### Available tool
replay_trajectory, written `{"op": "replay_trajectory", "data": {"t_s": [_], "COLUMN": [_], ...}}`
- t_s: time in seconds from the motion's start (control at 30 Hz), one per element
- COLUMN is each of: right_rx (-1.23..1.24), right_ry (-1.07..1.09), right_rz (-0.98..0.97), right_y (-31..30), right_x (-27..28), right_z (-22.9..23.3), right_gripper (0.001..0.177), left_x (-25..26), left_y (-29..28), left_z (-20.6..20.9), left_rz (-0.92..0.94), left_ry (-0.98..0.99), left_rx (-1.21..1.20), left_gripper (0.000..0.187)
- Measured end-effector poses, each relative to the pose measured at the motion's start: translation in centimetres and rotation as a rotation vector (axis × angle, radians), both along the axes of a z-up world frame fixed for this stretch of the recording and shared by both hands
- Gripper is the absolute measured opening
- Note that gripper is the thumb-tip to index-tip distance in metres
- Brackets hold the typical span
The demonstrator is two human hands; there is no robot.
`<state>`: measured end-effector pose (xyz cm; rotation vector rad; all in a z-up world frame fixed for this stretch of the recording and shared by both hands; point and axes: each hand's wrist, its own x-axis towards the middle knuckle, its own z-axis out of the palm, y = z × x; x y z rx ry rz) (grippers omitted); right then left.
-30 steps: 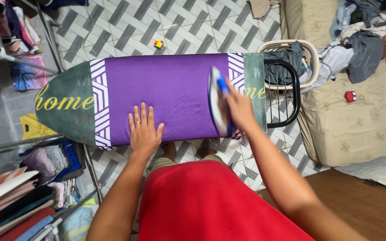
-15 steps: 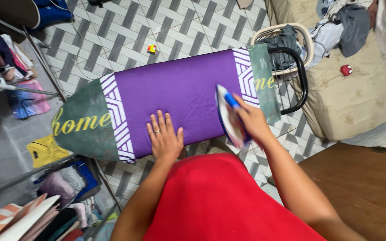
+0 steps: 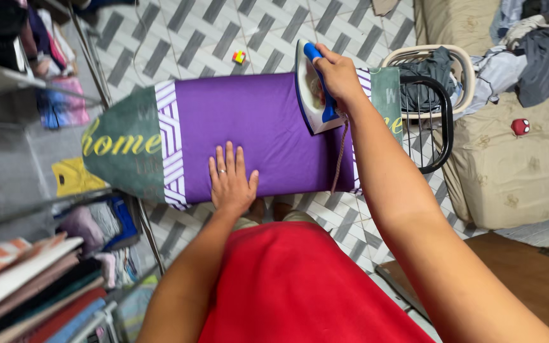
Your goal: The person picks a purple and white sports jersey from a pile of folded clothes on a storage rack, unfolds it, and lays it flat on an ironing board. They smooth the jersey with their hands and iron it with an electric iron, repositioning it to iron the front, back, and sides.
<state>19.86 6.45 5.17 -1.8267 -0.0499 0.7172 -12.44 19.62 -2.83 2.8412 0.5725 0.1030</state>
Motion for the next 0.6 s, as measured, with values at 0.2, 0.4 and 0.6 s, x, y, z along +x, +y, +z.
{"op": "replay_trajectory", "data": {"t_s": [0.2,0.4,0.6], "right_rx": [-0.044,-0.168,-0.033], "right_ry": [-0.509,-0.065,-0.663], "right_rz": [0.203,0.126,0.155], "right_y": [-6.7,-10.3,-0.3], "right_x": [-11.4,-19.5,-8.1], "right_z": [-0.7,1.2,1.4], "right_gripper": [0.051,0.051,0.041], "left_x": [0.3,0.3,0.0], "left_y": [-0.2,-0.3,0.1], "left_z": [-0.1,0.6,1.4], "left_rz": [0.015,0.021,0.026], "left_ry": [0.022,0.032,0.003], "left_rx": [0.014,-0.017,-0.227], "left_gripper": [0.074,0.075,0.074]}}
